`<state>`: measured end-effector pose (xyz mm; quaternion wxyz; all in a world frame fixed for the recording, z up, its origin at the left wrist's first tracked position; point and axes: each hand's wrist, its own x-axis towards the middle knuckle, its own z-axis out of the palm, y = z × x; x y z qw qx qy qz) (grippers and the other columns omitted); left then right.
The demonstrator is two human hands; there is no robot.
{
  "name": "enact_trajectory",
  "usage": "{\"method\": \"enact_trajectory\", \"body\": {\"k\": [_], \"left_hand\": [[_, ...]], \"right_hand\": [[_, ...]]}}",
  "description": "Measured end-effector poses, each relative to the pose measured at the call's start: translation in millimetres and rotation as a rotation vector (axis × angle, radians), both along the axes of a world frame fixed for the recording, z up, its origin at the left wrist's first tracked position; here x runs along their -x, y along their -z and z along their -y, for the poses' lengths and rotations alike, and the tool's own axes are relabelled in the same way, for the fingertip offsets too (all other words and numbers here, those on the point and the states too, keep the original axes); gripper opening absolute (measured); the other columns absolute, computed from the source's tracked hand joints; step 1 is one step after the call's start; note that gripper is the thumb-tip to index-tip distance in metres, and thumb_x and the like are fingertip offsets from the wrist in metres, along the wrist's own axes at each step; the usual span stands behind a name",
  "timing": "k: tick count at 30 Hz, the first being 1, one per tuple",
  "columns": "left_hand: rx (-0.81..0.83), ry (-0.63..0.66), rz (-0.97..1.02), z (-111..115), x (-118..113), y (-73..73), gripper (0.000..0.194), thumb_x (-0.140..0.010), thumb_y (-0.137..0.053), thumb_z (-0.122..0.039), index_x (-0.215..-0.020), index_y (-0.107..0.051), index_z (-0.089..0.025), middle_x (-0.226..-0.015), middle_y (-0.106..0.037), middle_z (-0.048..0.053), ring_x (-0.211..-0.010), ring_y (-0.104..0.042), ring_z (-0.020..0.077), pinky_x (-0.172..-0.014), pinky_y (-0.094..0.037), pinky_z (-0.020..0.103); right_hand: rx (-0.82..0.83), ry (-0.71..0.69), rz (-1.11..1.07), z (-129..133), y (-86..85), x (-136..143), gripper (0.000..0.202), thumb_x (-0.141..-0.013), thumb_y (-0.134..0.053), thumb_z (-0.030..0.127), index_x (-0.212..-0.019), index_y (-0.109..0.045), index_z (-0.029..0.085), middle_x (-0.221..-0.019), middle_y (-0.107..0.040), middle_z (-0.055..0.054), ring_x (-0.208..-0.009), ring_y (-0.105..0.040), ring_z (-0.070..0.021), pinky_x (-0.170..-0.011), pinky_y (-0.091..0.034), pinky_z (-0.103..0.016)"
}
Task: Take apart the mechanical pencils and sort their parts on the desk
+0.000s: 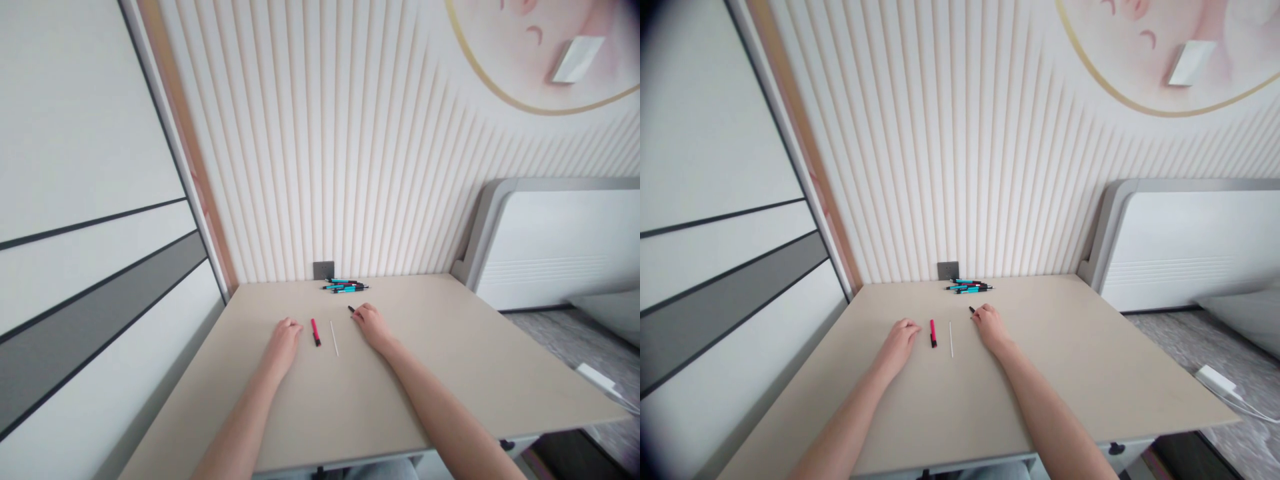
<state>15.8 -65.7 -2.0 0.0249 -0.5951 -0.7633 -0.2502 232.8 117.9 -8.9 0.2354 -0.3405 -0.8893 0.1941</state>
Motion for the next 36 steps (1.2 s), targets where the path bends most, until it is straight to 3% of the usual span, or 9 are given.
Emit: {"method": "enact_trajectory", "body": {"k": [11, 19, 27, 36], "left_hand": [[0.006, -0.097, 0.022, 0, 26, -1.8, 0.03, -0.084, -0.046, -0.001, -0.094, -0.071, -0.014, -0.098, -0.066, 0.009, -0.096, -0.061, 0.0202, -0.093, -0.046, 0.033], [-0.006, -0.11, 0.035, 2, 25, -2.7, 0.032, -0.083, -0.044, 0.001, -0.095, -0.069, -0.016, -0.102, -0.065, 0.008, -0.098, -0.062, 0.0184, -0.093, -0.046, 0.032], [-0.015, -0.171, 0.022, 2, 23, -1.2, 0.024, -0.085, -0.049, -0.006, -0.096, -0.069, -0.015, -0.099, -0.064, 0.009, -0.097, -0.06, 0.0204, -0.093, -0.045, 0.034], [-0.01, -0.196, 0.061, 1, 21, 1.0, 0.02, -0.086, -0.051, -0.008, -0.087, -0.07, -0.015, -0.092, -0.064, 0.009, -0.092, -0.059, 0.0218, -0.09, -0.044, 0.035]], "right_hand": [[0.02, 0.145, 0.015, -8, -1.0, -54, 0.017, -0.088, -0.054, 0.02, -0.082, -0.069, 0.017, -0.09, -0.064, -0.007, -0.083, -0.061, -0.0184, -0.076, -0.041, -0.026], [-0.044, 0.14, -0.012, 6, -6.6, -42, 0.017, -0.089, -0.053, 0.024, -0.085, -0.069, 0.019, -0.1, -0.063, -0.009, -0.098, -0.058, -0.0216, -0.088, -0.039, -0.031], [-0.088, 0.01, 0.003, 36, -9.9, -20, 0.014, -0.088, -0.057, 0.027, -0.083, -0.069, 0.022, -0.092, -0.066, -0.006, -0.094, -0.059, -0.0204, -0.086, -0.04, -0.03], [-0.123, 0.042, 0.018, 41, -7.1, -15, 0.017, -0.087, -0.058, 0.03, -0.076, -0.068, 0.022, -0.084, -0.067, -0.007, -0.088, -0.059, -0.0228, -0.083, -0.041, -0.034]]}}
